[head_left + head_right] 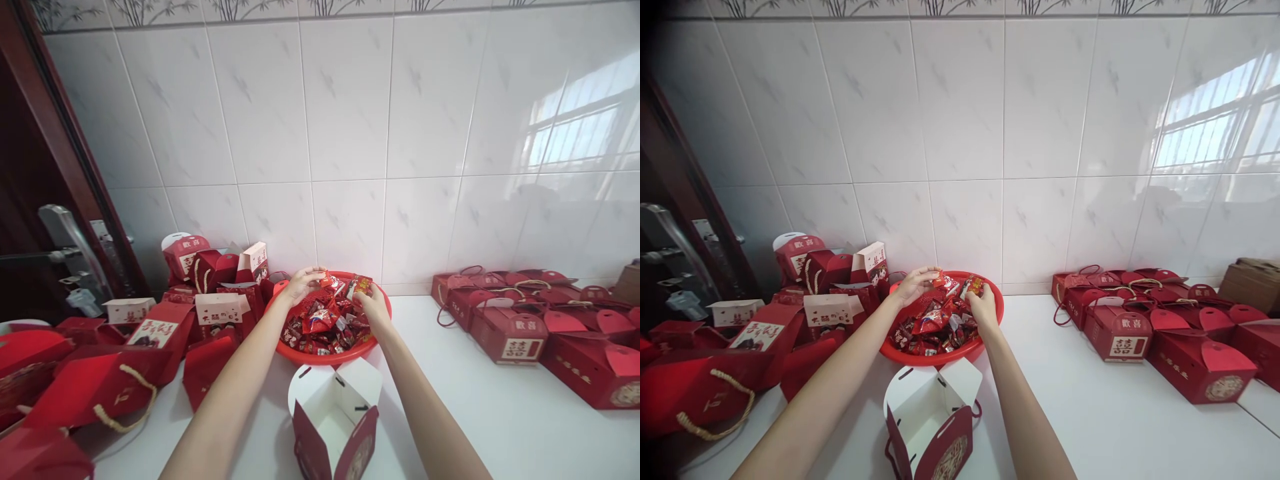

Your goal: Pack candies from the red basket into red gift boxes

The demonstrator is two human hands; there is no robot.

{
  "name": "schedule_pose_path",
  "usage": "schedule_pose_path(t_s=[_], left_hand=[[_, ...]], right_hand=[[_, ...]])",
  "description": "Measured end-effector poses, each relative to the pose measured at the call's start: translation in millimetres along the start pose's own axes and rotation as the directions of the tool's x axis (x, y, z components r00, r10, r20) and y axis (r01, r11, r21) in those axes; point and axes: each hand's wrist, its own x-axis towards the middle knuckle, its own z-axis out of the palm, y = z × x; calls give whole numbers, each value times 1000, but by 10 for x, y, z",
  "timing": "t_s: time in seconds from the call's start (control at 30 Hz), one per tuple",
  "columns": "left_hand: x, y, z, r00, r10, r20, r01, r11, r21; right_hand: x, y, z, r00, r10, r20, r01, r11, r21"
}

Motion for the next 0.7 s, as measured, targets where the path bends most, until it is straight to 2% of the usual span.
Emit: schedule_pose_path(t_s=[0.13,0.23,0.43,0.7], left_hand=[[2,-7,9,998,-56,-36,57,997,42],[22,-30,-14,992,-72,-101,81,993,84],[86,-109,-90,966,12,-260,23,991,131],[114,-158,-139,952,36,-305,9,989,146]], right_hand=[[-11,-18,3,1000,13,-3,-13,1000,-9],[-16,-29,-3,1000,3,0,-3,1000,-8],[-16,-27,-14,1000,-19,-2,19,1000,-11],[-29,-36,-8,999,-9,53,11,999,-34]])
